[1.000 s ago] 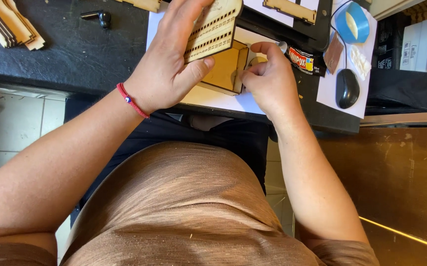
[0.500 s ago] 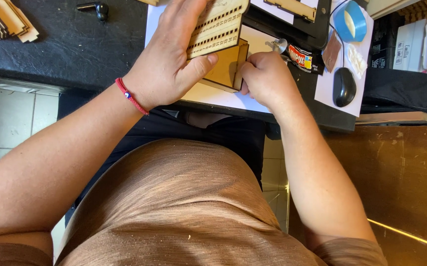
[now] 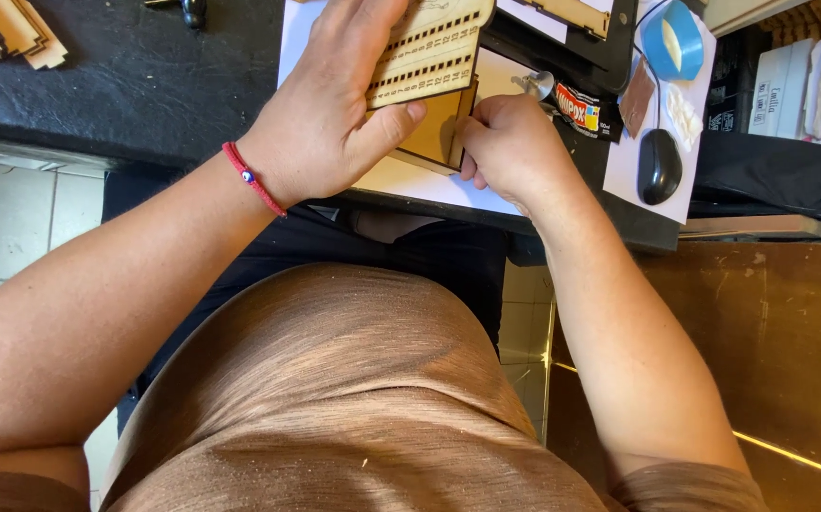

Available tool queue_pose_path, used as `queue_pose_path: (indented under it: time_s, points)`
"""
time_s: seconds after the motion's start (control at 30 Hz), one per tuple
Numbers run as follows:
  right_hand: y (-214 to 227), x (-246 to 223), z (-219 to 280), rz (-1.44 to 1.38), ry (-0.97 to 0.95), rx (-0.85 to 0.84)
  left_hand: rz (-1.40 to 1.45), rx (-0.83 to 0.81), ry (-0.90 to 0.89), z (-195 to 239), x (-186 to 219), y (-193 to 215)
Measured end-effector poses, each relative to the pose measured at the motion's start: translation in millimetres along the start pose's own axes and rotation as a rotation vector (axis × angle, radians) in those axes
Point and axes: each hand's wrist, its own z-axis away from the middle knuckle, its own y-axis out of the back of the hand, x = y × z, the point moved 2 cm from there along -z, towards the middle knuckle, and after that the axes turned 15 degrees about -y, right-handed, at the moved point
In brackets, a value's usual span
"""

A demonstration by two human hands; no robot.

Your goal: Applying glue to the edges of laser-cut wooden pieces and assembling them into a small box.

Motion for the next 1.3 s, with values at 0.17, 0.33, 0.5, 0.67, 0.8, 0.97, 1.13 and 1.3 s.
queue_pose_path:
  time_s: [0.17,0.33,0.5,0.67,0.8,0.97,1.13,1.3]
  points:
    - [-2.5,3.5,-4.0,-0.039,0.034,-0.009,-0.017,-0.014,-0.003,1.7,-1.3,-1.3]
    - [-1.4,-0.4,-2.2,0.017,0.072,0.01,-0.056,-0.034,0.034,3.2,-4.1,-2.7]
    - [0.6,-2.9,-1.7,0.047,0.087,0.027,-0.053,-0.023,0.0,1.9,-2.3,-1.3]
    - [0.0,-2.7,3.5,0.034,0.055,0.019,-0.049,-0.037,0.012,4.7,-3.7,-3.4]
    - [3.0,-5.8,5.8,0.071,0.051,0.015,-0.048,-0.028,0.005,2.3,-2.2,-1.7]
    - [2.6,4.5,-8.9,-0.076,0.074,-0.043,-0.059,-0.023,0.022,3.7,-3.9,-1.4]
    - [4.7,16.3,-17.5,-0.109,0.124,-0.094,-0.064,-0.049,0.034,0.1,0.7,-0.8]
    - [8.7,15.4,4.6,0.035,0.189,0.016,-0.039,-0.054,0.069,2.0,-0.1,-1.7]
